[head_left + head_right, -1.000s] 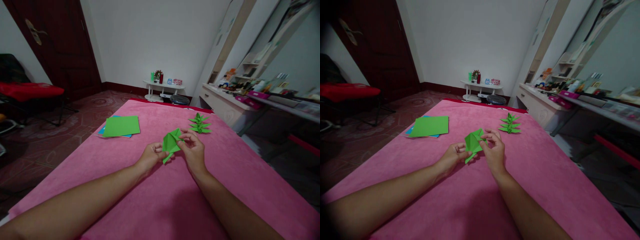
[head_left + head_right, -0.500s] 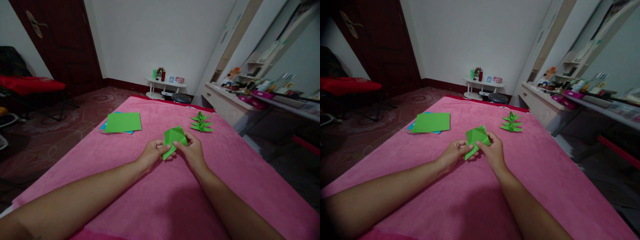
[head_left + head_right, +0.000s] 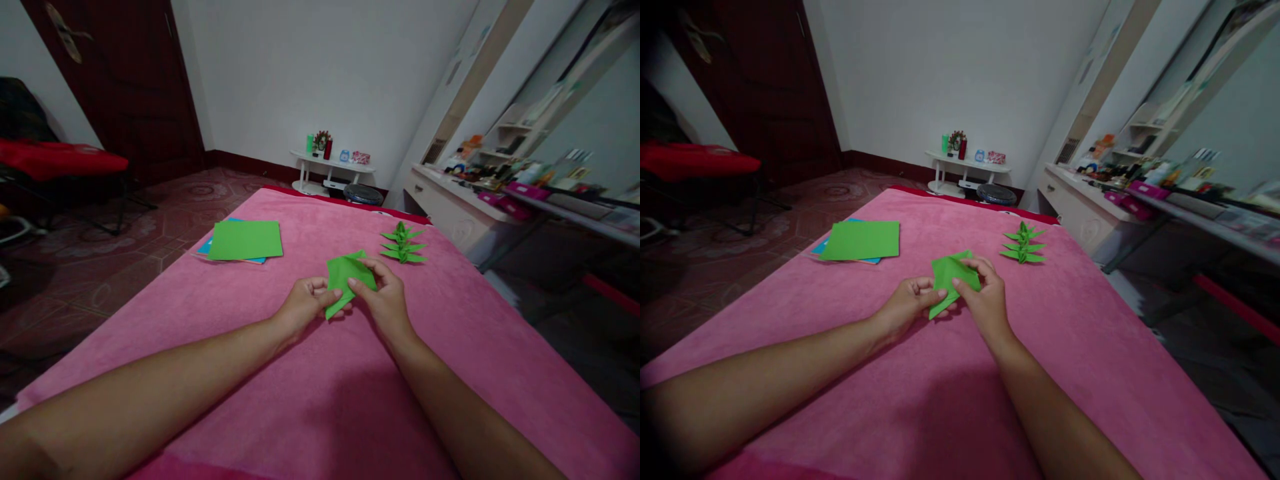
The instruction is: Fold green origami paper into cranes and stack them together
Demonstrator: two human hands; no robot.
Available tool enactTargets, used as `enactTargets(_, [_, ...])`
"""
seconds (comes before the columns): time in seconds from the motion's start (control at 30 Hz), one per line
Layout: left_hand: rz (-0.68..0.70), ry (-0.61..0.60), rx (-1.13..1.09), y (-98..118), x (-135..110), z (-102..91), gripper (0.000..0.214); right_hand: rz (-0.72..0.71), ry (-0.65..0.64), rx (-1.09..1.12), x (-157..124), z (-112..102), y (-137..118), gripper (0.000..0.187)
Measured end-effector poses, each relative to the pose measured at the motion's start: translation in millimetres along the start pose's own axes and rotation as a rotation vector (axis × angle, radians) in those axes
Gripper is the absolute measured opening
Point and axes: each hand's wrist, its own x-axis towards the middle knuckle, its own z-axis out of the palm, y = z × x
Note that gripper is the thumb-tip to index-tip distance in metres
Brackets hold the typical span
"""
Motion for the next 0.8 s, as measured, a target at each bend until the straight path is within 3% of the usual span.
enactTargets(0.17, [-0.001,-0.003,0.035,-0.2,0.2,-2.9,0.032,0.182,-0.130,0.061,-4.3,1.2,4.8,0.017])
enactTargets(0.37, [0.000,0.004,0.024,-0.8,0.3,-3.5,0.029,0.071,-0.146,-0.040,-5.0,3.6,1.7,0.011])
enactTargets(0.47, [0.004,0.020,0.000,-0.6,1.1,-3.8,0.027,0.085,-0.173,-0.071,-4.3,3.4,0.6,0.013])
enactTargets(0.67, [0.013,0.030,-0.004,0.4,2.7,-3.6,0.030,0.294,-0.255,0.062,-3.8,-0.2,-0.2,0.029])
enactTargets(0.8, [-0.002,0.030,0.016,3.3,0.6,-1.6,0.033,0.393,-0.258,0.143,-3.5,-1.6,-2.0,0.029])
